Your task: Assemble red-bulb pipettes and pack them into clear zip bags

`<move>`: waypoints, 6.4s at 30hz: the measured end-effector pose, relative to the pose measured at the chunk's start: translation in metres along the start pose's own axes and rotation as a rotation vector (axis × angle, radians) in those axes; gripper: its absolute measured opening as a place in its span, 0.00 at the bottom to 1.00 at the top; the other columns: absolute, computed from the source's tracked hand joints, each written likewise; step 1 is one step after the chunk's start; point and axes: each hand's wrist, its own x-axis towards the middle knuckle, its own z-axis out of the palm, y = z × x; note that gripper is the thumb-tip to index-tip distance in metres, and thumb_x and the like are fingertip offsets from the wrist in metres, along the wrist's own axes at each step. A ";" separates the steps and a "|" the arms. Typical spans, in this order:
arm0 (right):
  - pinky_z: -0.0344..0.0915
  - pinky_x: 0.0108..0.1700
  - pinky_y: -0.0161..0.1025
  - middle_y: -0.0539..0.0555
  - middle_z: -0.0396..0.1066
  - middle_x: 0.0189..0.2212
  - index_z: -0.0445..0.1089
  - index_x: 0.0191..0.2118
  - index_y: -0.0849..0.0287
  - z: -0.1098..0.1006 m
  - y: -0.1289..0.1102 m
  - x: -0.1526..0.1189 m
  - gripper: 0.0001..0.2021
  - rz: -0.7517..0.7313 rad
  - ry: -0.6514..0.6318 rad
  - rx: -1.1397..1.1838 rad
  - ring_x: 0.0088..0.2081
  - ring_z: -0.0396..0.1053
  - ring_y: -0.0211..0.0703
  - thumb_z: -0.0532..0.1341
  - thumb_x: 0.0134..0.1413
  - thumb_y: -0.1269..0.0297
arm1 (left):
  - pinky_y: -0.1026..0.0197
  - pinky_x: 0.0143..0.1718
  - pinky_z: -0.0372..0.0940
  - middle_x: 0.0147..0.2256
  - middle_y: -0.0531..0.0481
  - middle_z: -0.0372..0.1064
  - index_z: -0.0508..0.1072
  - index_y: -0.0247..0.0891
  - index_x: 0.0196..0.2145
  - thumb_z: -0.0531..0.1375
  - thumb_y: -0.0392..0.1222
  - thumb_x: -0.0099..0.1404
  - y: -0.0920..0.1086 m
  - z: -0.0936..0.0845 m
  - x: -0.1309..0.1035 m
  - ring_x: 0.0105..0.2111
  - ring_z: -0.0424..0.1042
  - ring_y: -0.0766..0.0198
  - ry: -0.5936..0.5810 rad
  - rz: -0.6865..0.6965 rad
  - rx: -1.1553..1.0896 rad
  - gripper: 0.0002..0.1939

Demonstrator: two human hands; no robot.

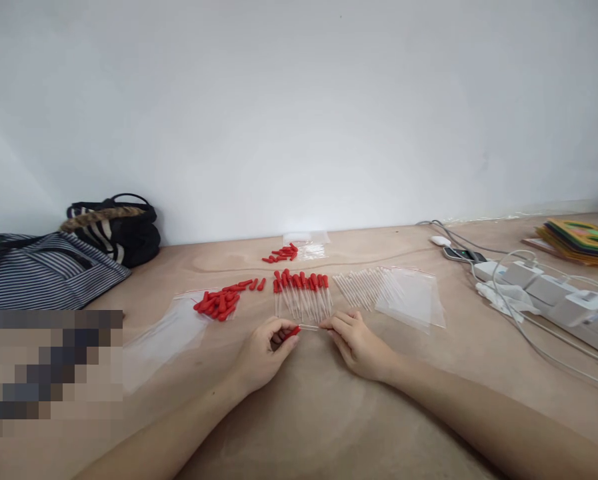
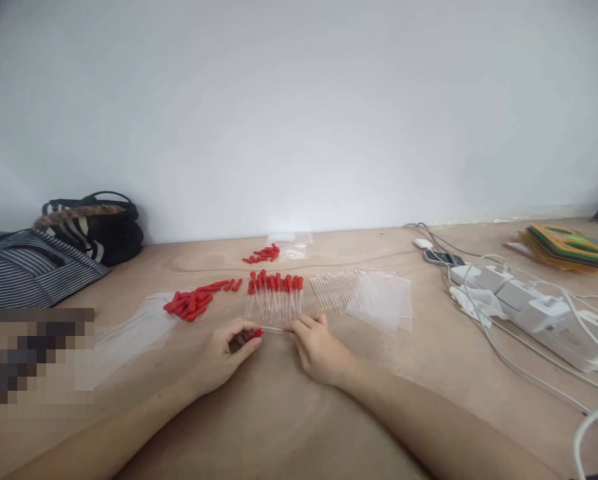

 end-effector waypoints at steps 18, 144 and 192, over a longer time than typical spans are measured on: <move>0.51 0.36 0.38 0.52 0.68 0.29 0.65 0.40 0.59 0.002 -0.015 0.001 0.10 -0.033 0.046 0.080 0.30 0.62 0.37 0.49 0.55 0.72 | 0.60 0.36 0.66 0.33 0.51 0.73 0.72 0.40 0.36 0.55 0.42 0.59 -0.001 0.002 -0.006 0.33 0.70 0.62 0.115 0.010 -0.078 0.09; 0.44 0.35 0.40 0.50 0.67 0.22 0.69 0.35 0.59 -0.009 -0.003 0.007 0.12 -0.220 0.085 -0.211 0.23 0.58 0.34 0.48 0.54 0.70 | 0.64 0.29 0.65 0.27 0.51 0.72 0.72 0.36 0.31 0.59 0.42 0.55 -0.006 0.008 -0.007 0.27 0.69 0.64 0.034 -0.022 -0.287 0.08; 0.58 0.34 0.39 0.61 0.71 0.33 0.66 0.39 0.62 -0.007 0.010 0.077 0.12 0.595 0.020 -0.345 0.36 0.68 0.48 0.52 0.49 0.66 | 0.51 0.38 0.49 0.39 0.43 0.67 0.73 0.41 0.35 0.54 0.46 0.58 -0.052 -0.062 0.026 0.40 0.61 0.51 0.411 -0.086 0.990 0.12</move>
